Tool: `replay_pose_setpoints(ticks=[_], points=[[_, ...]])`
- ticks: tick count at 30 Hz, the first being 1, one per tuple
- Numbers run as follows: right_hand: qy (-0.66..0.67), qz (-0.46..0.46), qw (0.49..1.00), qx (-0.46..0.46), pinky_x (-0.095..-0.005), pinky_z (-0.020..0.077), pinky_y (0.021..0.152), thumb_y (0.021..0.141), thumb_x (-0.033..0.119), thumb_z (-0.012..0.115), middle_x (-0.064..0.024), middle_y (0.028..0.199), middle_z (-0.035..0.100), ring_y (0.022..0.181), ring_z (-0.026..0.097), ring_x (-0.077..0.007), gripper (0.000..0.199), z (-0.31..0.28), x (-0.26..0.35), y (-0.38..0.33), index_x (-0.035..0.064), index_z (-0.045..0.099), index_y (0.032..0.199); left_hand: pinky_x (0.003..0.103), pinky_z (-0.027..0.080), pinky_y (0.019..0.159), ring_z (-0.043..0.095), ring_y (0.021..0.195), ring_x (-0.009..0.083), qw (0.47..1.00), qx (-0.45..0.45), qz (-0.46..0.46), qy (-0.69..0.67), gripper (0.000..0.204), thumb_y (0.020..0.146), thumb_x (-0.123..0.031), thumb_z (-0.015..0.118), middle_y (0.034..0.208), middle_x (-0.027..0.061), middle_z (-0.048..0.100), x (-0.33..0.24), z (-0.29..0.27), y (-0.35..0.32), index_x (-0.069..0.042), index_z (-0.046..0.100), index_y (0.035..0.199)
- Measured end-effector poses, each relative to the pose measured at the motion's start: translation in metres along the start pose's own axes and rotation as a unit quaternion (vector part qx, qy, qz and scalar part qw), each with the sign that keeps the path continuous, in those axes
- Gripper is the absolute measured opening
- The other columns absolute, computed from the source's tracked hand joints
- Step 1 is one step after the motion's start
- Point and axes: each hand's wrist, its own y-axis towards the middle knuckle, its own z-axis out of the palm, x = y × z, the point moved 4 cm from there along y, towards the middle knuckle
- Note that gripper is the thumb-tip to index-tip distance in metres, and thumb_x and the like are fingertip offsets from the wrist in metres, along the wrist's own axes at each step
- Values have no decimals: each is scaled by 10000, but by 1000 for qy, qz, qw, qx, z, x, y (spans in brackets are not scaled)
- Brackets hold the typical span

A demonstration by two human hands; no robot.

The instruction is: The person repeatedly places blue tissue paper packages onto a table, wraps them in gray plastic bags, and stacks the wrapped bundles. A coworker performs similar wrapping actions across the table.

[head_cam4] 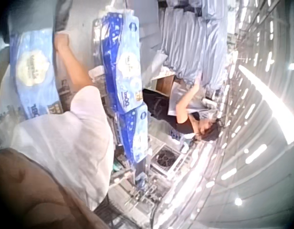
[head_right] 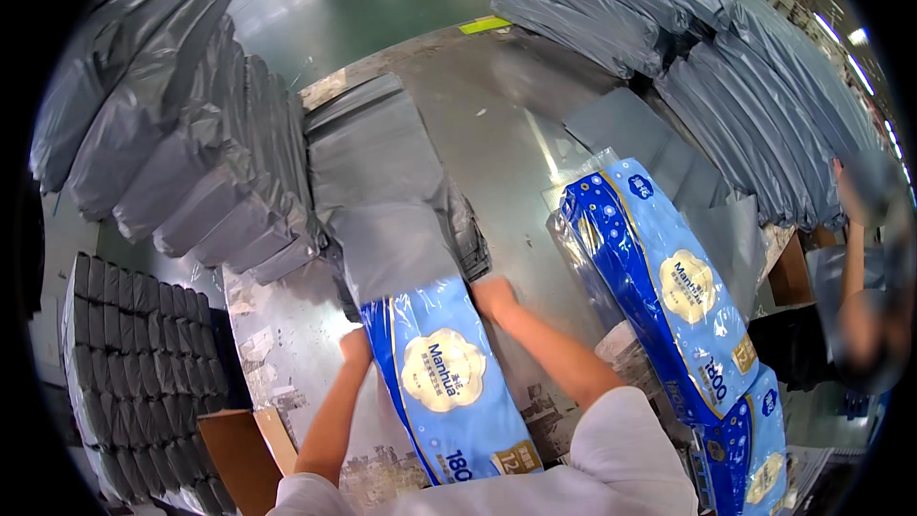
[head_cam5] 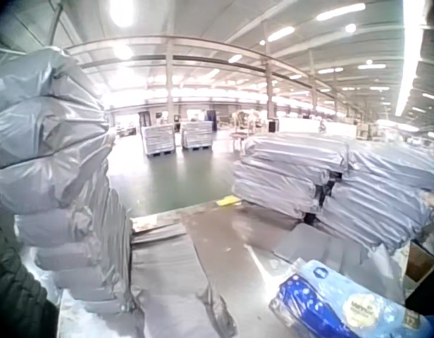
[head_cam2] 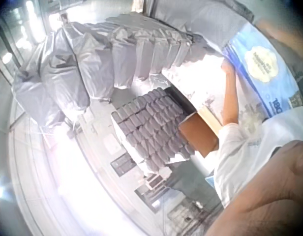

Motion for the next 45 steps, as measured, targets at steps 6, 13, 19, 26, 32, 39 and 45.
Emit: replay_pose_setpoints(ticks=[6, 13, 19, 26, 32, 39, 45], points=[[83, -67, 984, 144, -417, 471, 546, 722, 220, 532, -137, 678, 616, 644, 611, -301, 179, 64, 42, -284, 66, 623, 710, 430, 477, 573, 615, 645, 297, 977, 184, 111, -9, 186, 720, -227, 524, 759, 115, 622, -36, 60, -275, -85, 603, 811], [238, 56, 919, 310, -411, 469, 707, 699, 345, 539, -205, 866, 614, 812, 601, -335, 343, 85, 48, -303, 51, 645, 842, 424, 468, 699, 585, 773, 359, 928, 223, 79, -288, 346, 776, -349, 489, 828, 178, 617, -39, 93, -274, -29, 616, 815], [235, 112, 955, 141, -371, 436, 554, 769, 446, 578, -150, 625, 587, 579, 569, -272, 453, 65, 12, -260, 5, 590, 665, 380, 431, 531, 571, 525, 253, 934, 191, -42, -299, 562, 805, -509, 475, 525, 140, 558, -5, 64, -237, -4, 570, 577], [530, 162, 832, -20, -249, 427, 556, 755, 378, 657, -58, 696, 582, 645, 528, -96, 394, 107, -5, -315, 2, 567, 832, 370, 444, 583, 569, 608, 291, 949, 145, 43, -278, 425, 833, -423, 473, 629, 119, 584, -22, 8, -296, -52, 591, 661], [533, 125, 826, 133, -271, 444, 484, 768, 184, 578, -80, 662, 611, 495, 561, -146, 206, 99, 32, -275, -20, 592, 784, 389, 453, 673, 566, 799, 312, 917, 40, 259, -300, 290, 772, -210, 591, 898, 132, 592, -171, 9, -236, -104, 511, 1030], [233, 131, 938, -222, -353, 458, 692, 705, 65, 548, -111, 819, 609, 767, 584, -248, 145, -5, -6, -286, 28, 595, 836, 382, 452, 687, 564, 825, 291, 894, 77, 303, -320, 237, 749, -145, 592, 854, 106, 577, -228, 42, -221, -80, 485, 951], [-59, 439, 807, -391, -418, 332, 913, 589, 500, 684, -200, 1094, 524, 1051, 458, -360, 748, -124, -267, -350, -16, 495, 1096, 384, 447, 699, 560, 855, 282, 896, 139, 322, -273, 226, 758, -187, 574, 876, 94, 564, -223, 53, -219, -94, 473, 937]])
